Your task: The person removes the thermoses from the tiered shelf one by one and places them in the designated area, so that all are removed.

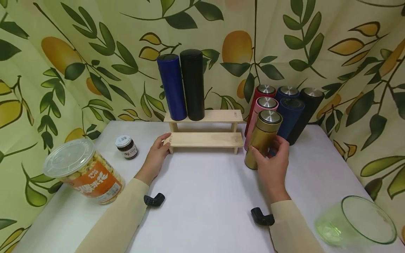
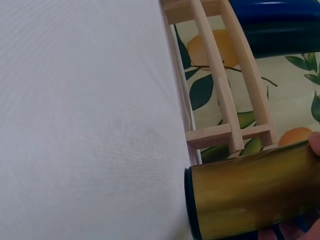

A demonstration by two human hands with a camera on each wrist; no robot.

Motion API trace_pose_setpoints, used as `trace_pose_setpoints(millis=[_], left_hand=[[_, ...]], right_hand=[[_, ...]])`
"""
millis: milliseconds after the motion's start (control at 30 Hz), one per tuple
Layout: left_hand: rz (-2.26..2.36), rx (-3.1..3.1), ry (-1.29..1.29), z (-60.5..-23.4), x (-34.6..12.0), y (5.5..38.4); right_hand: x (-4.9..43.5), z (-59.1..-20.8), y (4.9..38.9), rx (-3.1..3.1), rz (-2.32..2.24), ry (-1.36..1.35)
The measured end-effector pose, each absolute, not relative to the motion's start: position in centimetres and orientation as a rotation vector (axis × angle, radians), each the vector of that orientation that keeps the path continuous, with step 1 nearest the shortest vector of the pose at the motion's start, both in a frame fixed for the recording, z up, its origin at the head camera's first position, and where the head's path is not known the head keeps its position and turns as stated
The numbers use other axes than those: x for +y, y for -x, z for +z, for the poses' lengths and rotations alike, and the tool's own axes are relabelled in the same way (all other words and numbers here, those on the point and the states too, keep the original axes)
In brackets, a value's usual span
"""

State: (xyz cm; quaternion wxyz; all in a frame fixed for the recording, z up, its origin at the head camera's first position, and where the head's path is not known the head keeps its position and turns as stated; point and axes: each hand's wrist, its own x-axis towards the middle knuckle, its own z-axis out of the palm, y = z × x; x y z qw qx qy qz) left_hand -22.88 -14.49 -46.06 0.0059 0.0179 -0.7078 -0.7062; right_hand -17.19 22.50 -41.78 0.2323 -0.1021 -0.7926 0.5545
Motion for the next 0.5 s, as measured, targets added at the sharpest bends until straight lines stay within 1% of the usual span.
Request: trace_pose_setpoints(millis=[333,500], left_hand=[[-2.161,-2.257,-0.060,-46.24,-14.51,22.02],[-2.158,-2.241,-0.040,-45.96,-14.45,22.22]], right_hand=[[22.30,-42.49,16.70,-2.181,1.512,0.260],[22.16,-42.41,16.87,-2.173,1.502,0.258]])
